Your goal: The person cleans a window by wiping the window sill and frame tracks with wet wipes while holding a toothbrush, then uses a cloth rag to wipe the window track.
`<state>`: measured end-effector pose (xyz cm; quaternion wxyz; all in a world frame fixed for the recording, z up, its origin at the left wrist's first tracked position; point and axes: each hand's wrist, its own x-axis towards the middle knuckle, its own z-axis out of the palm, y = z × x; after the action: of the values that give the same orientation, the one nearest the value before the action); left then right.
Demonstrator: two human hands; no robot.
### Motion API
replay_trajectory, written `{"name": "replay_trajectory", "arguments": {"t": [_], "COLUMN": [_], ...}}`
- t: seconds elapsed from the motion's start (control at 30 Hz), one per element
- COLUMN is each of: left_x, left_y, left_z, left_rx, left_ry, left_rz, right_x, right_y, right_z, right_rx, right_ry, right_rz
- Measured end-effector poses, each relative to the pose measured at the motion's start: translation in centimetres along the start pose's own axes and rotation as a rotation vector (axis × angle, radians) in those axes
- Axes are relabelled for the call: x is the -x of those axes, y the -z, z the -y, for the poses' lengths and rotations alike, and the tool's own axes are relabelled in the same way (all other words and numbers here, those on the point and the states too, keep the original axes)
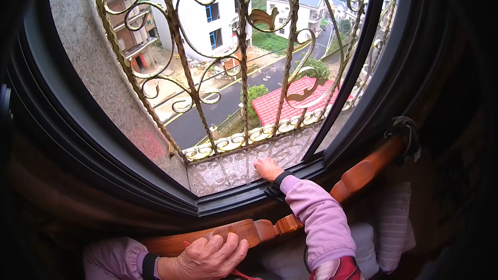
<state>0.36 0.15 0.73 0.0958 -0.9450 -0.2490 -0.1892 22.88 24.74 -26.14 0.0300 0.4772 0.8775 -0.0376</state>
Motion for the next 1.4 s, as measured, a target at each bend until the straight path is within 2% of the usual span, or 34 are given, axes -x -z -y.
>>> {"name": "replay_trajectory", "arguments": {"t": [0.07,0.17,0.27,0.4,0.5,0.87,1.03,1.23,1.4], "left_x": [0.0,-0.3,0.1,-0.3,0.9,1.1,1.0,-0.1,-0.1], "left_y": [0.0,-0.4,0.3,-0.5,-2.0,-2.5,-2.4,-0.6,0.3], "left_z": [0.0,0.4,0.0,0.4,0.2,0.2,0.2,0.4,0.2], "left_rx": [0.003,-0.162,-0.027,-0.134,-0.094,-0.072,-0.082,-0.121,-0.038], "left_ry": [0.000,-0.054,-0.011,-0.048,-0.020,-0.017,-0.012,-0.038,-0.017], "left_rz": [0.010,0.066,0.007,0.042,0.030,-0.022,-0.013,0.061,-0.011], "right_x": [0.1,0.1,0.0,-0.1,0.0,0.2,-0.1,0.1,0.0], "right_y": [0.2,0.5,-0.3,-0.4,0.7,0.3,-0.1,-0.5,0.0], "right_z": [-0.1,0.1,-0.3,-0.5,-0.2,-0.4,-0.6,-0.6,-0.4], "right_rx": [-0.030,-0.026,0.007,-0.004,-0.010,0.040,0.048,0.056,0.050], "right_ry": [0.007,0.010,0.020,0.037,0.031,0.069,0.055,0.047,0.045], "right_rz": [0.021,0.025,-0.039,-0.042,0.013,-0.070,-0.035,-0.067,-0.044]}}
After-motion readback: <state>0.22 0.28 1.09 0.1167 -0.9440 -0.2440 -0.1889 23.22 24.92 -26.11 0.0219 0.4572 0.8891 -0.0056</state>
